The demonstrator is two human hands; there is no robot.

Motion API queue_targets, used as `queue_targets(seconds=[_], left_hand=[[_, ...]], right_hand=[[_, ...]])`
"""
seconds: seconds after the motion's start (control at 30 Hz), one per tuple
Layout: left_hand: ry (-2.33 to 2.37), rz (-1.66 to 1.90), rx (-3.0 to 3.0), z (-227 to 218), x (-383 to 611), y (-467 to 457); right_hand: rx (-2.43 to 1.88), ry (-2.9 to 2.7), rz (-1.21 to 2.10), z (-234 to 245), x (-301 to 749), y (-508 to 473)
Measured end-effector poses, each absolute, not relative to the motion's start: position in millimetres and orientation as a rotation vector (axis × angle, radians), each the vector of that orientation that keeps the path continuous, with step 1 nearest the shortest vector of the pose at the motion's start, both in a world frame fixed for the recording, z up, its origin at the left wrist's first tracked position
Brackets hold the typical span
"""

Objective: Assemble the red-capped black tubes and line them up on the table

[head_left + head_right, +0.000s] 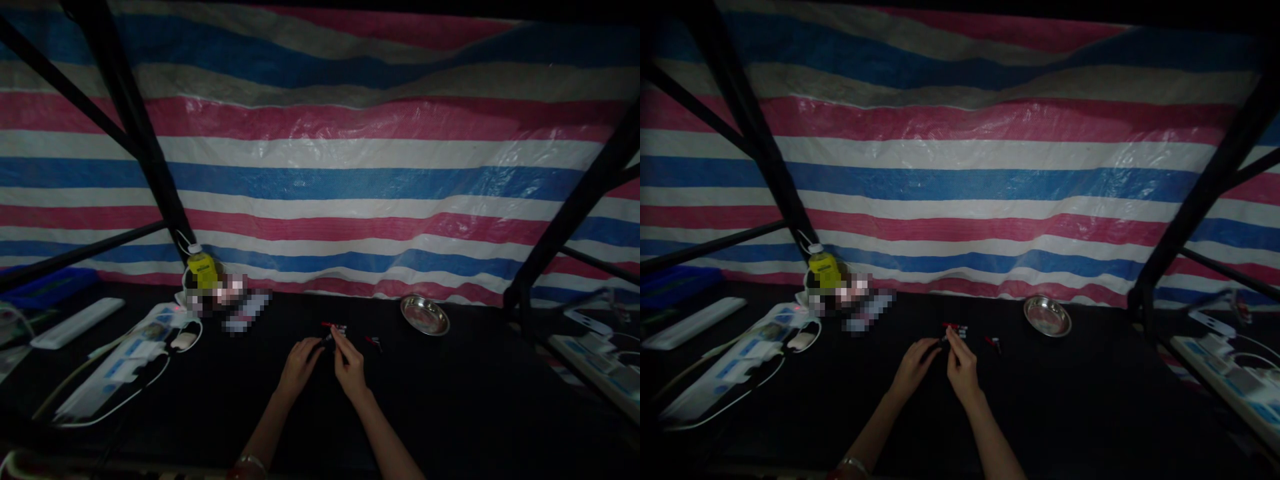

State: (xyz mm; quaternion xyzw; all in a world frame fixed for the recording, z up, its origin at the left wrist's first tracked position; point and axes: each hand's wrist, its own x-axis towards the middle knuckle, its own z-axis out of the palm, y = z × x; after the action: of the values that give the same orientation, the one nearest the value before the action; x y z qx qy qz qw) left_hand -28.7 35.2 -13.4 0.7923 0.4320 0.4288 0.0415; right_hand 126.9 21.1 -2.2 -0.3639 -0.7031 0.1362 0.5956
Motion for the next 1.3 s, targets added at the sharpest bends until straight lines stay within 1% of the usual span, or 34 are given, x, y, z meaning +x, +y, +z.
queue_targets(seconds=[0.17,0.33,0.6,0.83,1.07,1.3], left_hand=[[1.274,1.327,2.387,-14.7,-29.2,35.5],[1.294,1.311,2.481,-14.4,-29.8,35.1],[1.474,1.294,2.493,-10.0,-29.0,37.3],[1.473,1.244,2.528,-7.5,-29.0,35.5],[1.546,1.182,2.486,-13.6,-29.7,39.7],[1.601,0.943,2.439,-12.7,-27.2,40.7]], right_hand=[[-0.834,-1.604,0.306,2.0,117.5,16.4],[-0.875,-1.509,0.380,5.8,116.7,16.1],[-1.063,-1.249,0.636,-2.7,134.2,34.8],[-1.081,-1.441,0.612,-7.1,137.1,36.5],[-1.134,-1.376,0.696,-13.6,142.7,40.5],[-1.232,-1.442,0.644,-27.7,154.1,49.3]])
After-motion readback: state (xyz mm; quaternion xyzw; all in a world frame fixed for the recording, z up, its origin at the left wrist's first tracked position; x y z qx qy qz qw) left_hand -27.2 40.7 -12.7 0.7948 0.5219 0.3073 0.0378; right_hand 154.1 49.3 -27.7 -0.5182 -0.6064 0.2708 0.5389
